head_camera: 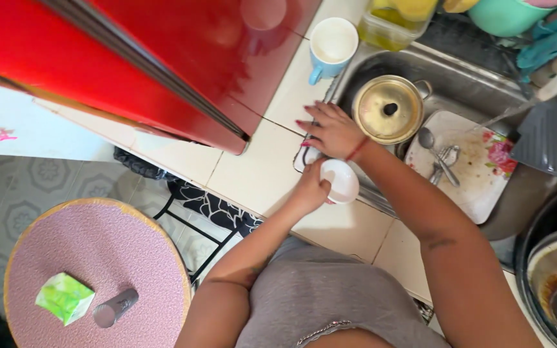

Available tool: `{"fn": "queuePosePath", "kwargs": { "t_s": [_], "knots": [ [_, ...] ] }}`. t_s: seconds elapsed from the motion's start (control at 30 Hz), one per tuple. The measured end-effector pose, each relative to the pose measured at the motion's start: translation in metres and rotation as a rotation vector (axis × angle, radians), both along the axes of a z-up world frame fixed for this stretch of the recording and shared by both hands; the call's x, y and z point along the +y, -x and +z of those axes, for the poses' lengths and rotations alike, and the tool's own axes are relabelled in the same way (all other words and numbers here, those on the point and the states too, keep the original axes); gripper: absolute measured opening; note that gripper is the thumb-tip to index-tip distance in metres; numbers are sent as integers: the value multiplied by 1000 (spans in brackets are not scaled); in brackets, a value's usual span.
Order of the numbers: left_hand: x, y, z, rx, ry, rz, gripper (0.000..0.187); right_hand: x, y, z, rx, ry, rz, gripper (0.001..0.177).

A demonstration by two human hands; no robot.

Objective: The person sorts a pile of clothes by picking up items one by one, shaking them out, and placing them into a green laundry basket. Later, the person moves to a kitchen sink and washes several dishes, including a mug, a plate, and a pot, under running water.

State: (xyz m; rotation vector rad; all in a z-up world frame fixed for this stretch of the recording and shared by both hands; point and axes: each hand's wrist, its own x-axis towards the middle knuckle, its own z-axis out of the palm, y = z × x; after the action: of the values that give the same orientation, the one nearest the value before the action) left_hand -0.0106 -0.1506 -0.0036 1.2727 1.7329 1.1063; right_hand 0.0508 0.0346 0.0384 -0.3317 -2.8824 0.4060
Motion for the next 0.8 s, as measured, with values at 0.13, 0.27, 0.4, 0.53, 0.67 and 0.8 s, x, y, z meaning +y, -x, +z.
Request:
{"fn": "queuePosePath", "kwargs": {
  "t_s": [0.13,0.27,0.4,0.53,0.67,0.8],
  "knots": [
    [-22,14,31,-320,237,6,61,-14,58,-3,-24,-56,8,59],
    [-25,32,49,-484,273,61,57,-27,69,0,-16,-135,-65,53],
    [-29,44,41,-440,238,78,53,-27,23,11,-4,-216,-44,56],
    [-24,55,19,-607,117,153,62,-20,-67,15,-72,-179,-139,44],
    [7,58,-6,-657,-16,276,61,-22,-158,-9,32,-113,-574,28],
    [48,62,-26,-166,-197,450,64,-33,-228,-44,-144,161,-971,33]
  ]
}}
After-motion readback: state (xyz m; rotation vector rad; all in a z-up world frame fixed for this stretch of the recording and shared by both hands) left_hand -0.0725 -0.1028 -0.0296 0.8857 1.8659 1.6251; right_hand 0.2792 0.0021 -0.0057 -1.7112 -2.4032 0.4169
